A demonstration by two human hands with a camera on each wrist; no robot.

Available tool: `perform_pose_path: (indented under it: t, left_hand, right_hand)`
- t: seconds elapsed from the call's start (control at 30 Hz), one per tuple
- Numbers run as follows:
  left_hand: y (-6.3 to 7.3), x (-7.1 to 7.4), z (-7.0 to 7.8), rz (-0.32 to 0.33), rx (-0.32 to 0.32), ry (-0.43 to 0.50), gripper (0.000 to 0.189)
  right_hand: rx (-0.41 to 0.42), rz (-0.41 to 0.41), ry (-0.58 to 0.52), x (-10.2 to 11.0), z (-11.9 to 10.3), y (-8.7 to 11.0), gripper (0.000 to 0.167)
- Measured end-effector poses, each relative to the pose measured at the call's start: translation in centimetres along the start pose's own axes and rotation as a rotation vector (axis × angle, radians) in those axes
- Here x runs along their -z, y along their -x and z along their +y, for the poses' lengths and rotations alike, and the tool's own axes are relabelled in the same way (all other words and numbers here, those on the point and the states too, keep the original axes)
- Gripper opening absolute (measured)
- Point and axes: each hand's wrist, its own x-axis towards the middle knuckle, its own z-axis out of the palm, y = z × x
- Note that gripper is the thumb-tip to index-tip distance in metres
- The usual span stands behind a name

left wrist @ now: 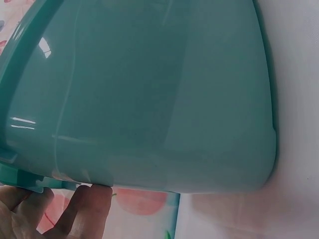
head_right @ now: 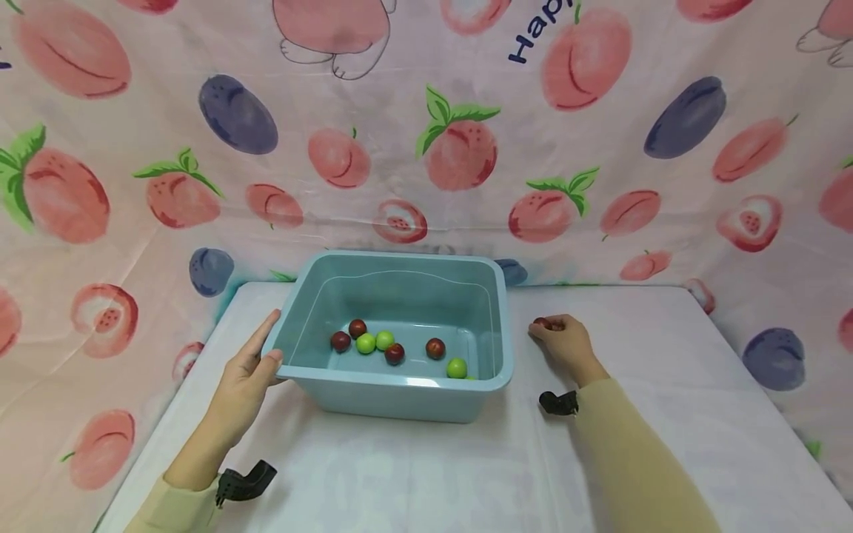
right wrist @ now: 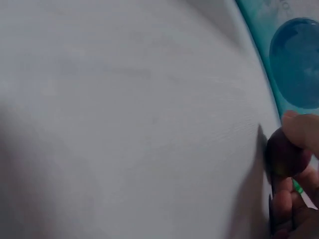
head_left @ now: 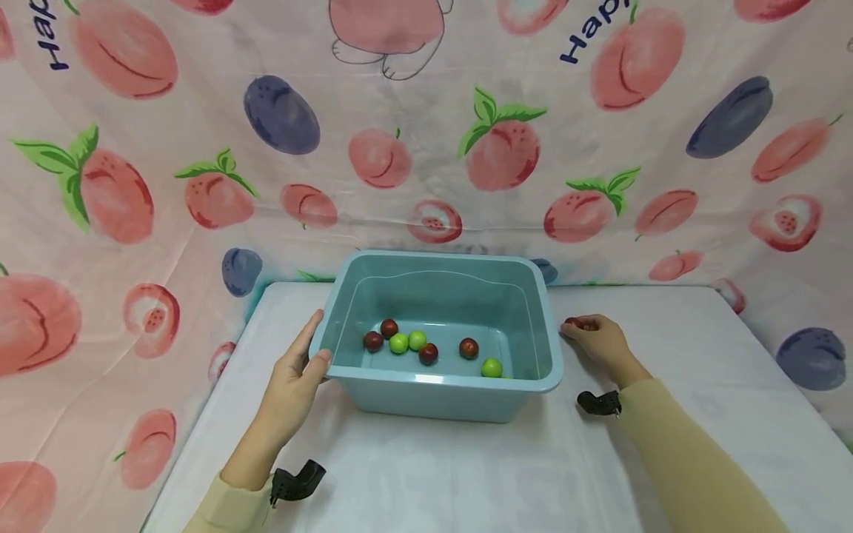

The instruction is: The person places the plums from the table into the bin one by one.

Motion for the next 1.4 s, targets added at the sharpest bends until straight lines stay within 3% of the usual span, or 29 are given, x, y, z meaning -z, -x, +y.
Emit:
perform_pose_path:
  t: [0.27, 0.5, 0.67, 0.83, 1.0, 1.1, 1.4]
  left_hand:
    - [0.0, -0.1, -0.2, -0.004, 0.003, 0.01, 0.056]
    - [0.0, 0.2, -0.2, -0.006, -0.009, -0.006, 0.056]
    - [0.1, 0.2, 0.0, -0.012, 0.004, 0.0, 0.057]
    - [0.1, 0.2, 0.0, -0.016, 0.007, 0.01, 0.058]
    - [0.1, 0.1, 0.0, -0.019, 0.001, 0.014, 0.058]
    - [0.1, 0.1, 0.0, -0.023, 0.002, 0.018, 0.058]
    - [0.3, 0.2, 0.0, -0.022, 0.005, 0.024, 0.057]
  right_hand:
    - [0.036, -0.021, -0.073, 2.7, -1.3, 1.3, 0.068]
    - [0.126, 0.012, -0.066, 5.9, -6.2, 2.3, 0.074]
    - [0.215, 0.025, -0.08, 6.8, -10.4, 3.1, 0.073]
    - [0.299, -0.026, -0.121, 6.1, -14.3, 4.2, 0.066]
    - [0.347, -0.17, -0.156, 4.5, -17.3, 5.1, 0.06]
    - [0.362, -0.243, -0.155, 3.7, -18.7, 5.4, 0.057]
    - [0.395, -0.33, -0.138, 1.7, -21.8, 5.4, 0.053]
